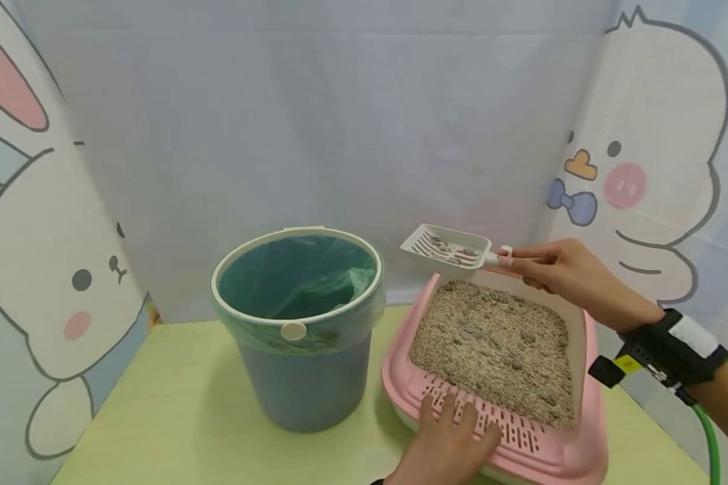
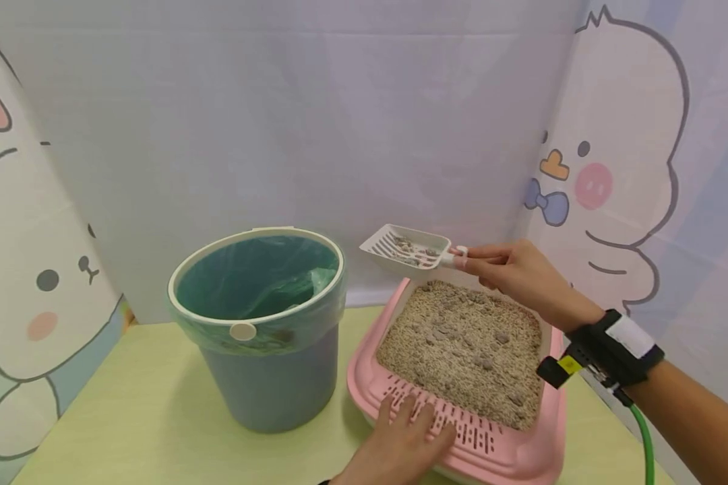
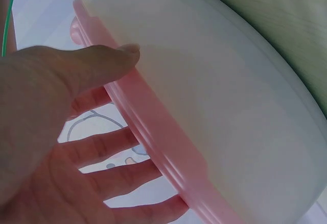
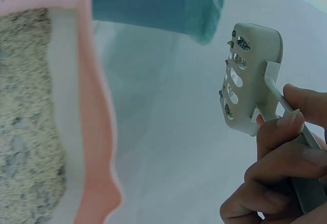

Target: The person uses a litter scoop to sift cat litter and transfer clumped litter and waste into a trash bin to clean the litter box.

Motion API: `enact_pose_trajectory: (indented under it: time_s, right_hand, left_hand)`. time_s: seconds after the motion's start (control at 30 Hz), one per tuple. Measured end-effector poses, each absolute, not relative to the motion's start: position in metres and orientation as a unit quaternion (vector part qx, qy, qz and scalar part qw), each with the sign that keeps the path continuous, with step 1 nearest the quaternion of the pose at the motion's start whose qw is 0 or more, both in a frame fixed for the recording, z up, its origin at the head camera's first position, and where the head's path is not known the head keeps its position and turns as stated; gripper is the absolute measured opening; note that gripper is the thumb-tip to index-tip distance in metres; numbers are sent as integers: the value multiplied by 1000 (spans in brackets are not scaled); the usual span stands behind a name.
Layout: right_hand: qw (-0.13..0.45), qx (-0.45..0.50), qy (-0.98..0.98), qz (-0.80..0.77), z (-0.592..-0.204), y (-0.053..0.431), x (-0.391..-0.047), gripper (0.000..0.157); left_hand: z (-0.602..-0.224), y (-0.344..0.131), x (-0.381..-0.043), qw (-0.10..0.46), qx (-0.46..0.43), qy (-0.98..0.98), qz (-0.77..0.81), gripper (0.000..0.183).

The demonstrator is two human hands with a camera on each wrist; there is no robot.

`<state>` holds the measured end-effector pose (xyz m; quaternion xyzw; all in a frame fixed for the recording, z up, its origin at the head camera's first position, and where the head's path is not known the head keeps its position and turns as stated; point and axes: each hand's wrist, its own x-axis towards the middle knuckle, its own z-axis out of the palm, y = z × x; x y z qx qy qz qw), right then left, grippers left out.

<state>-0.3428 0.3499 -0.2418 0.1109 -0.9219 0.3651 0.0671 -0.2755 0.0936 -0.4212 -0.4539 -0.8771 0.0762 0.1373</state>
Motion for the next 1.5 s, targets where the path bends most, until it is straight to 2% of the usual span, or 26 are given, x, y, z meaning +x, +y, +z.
enact_pose_trajectory:
  time_s: [0.13, 0.3, 0.47, 0.6, 0.7, 0.83, 1.17, 1.37, 1.5]
  right_hand:
    - [83, 137, -919, 361, -220, 327, -353, 42]
    - [53, 154, -908, 385, -203, 292, -372, 44]
    - [24, 181, -900, 396, -202, 258, -389, 49]
    - [37, 214, -901, 374, -210, 229, -399, 44]
    - [80, 275, -902, 325, -216, 208, -402, 37]
    - [168, 364, -892, 210, -221, 186, -398, 31]
    - [350, 458, -813, -85, -230, 173, -389, 28]
    - [394, 462, -778, -163, -232, 173, -387, 35]
    - [404, 460, -772, -170, -231, 174, -386, 37]
  left_hand:
    - [-421, 94, -275, 133, -452, -879, 78, 82]
    - [-421, 92, -276, 153, -461, -872, 63, 82]
    - [-420, 93, -276, 153, -469, -868, 59, 80]
    - [-421, 94, -274, 172, -468, -864, 70, 78]
    - [-425, 95, -274, 225, -461, -854, 80, 74]
    - [-429, 96, -275, 279, -457, -841, 79, 65]
    - [-429, 100, -277, 250, -469, -844, 77, 58]
    - [-429, 99, -277, 237, -468, -849, 70, 62]
    - [-431, 100, -276, 249, -465, -847, 67, 57]
